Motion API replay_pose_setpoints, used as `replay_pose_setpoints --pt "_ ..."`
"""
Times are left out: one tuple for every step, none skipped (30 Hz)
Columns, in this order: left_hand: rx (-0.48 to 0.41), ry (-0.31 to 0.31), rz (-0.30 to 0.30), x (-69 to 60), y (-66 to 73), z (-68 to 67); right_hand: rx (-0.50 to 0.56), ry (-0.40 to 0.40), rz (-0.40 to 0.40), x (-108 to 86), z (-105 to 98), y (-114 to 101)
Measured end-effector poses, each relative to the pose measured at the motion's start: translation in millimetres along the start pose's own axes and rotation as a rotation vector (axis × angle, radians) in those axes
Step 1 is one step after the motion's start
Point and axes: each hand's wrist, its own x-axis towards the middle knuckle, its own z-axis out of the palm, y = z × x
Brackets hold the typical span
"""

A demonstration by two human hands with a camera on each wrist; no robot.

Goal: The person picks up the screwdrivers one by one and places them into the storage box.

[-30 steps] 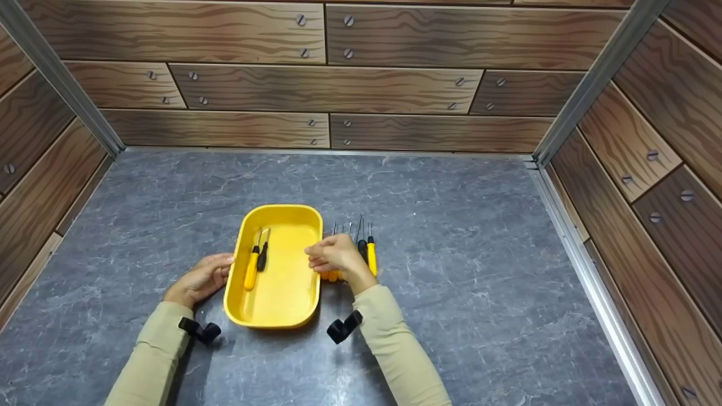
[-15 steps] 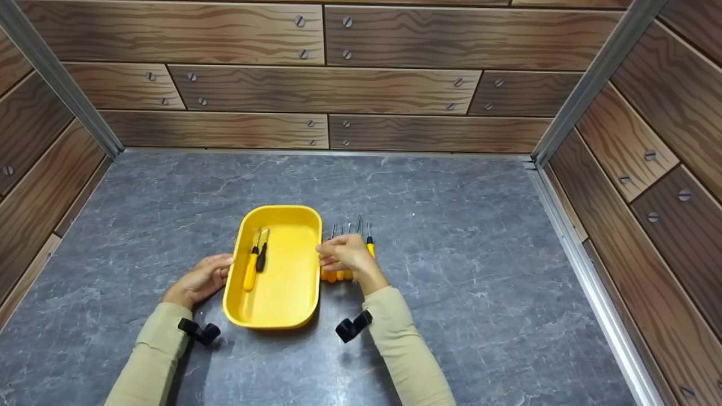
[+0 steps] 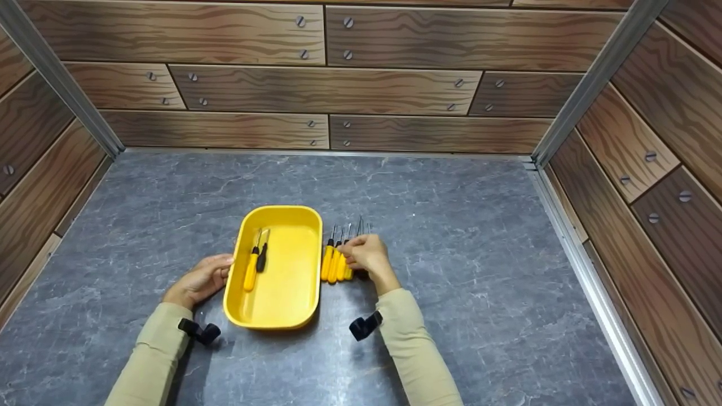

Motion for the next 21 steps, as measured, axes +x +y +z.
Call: replay_pose_setpoints --pt "0.0 -0.002 0.002 0.0 0.1 -0.2 -0.021 0.016 -0.001 0.9 -1 1" --pt "0.002 -0.004 0.004 0.1 0.1 -0.1 -0.04 0.035 0.002 2.0 -2 2" --pt "0.004 -0.005 0.005 0.1 -0.1 -0.1 -0.063 0.053 0.004 2.7 -3 2" --pt "0.004 -0.007 0.007 0.1 -0.2 0.0 -0.09 0.07 0.004 3.5 -4 3" --pt "0.005 -0.008 0.01 0.1 -0.3 0.1 -0.12 0.085 -0.002 4.0 -6 4" --pt "0.005 -0.009 0.011 0.3 -0.6 0.0 -0.155 0.105 -0.008 4.5 -7 5" --pt "0.006 -0.011 0.012 0.5 -0.7 0.0 -0.191 0.129 -0.013 5.1 -8 6" --pt "0.007 -0.01 0.013 0.8 -0.9 0.0 -0.233 0.154 -0.017 5.8 -10 7" --pt "0.007 -0.01 0.012 1.1 -1.2 -0.1 -0.278 0.178 -0.022 6.2 -11 8" --pt "0.008 -0.009 0.012 1.3 -1.3 -0.2 -0.329 0.205 -0.029 6.8 -12 9" --pt "0.009 -0.008 0.011 1.5 -1.4 -0.3 -0.386 0.235 -0.039 7.2 -13 10" --pt "0.011 -0.007 0.01 1.7 -1.5 -0.5 -0.44 0.267 -0.046 7.5 -14 11" --pt "0.012 -0.006 0.01 1.8 -1.5 -0.6 -0.49 0.294 -0.052 7.6 -14 12" --pt "0.013 -0.005 0.009 2.0 -1.6 -0.8 -0.532 0.318 -0.059 7.8 -15 13" --pt "0.013 -0.003 0.009 2.1 -1.4 -0.6 -0.567 0.339 -0.065 7.8 -15 14" --pt "0.011 0.0 0.007 2.0 -1.4 -0.4 -0.594 0.356 -0.07 7.6 -16 15" --pt "0.008 0.003 0.006 1.9 -1.3 -0.2 -0.61 0.368 -0.072 7.6 -16 16" --pt "0.007 0.004 0.005 1.7 -1.2 0.0 -0.615 0.372 -0.068 7.6 -17 16" --pt "0.005 0.007 0.004 1.7 -1.1 0.2 -0.618 0.373 -0.062 7.8 -17 17" --pt "0.003 0.009 0.003 1.7 -1.0 0.4 -0.619 0.374 -0.055 8.0 -18 17" --pt "0.001 0.011 0.002 1.6 -0.8 0.8 -0.62 0.374 -0.047 8.3 -19 17"
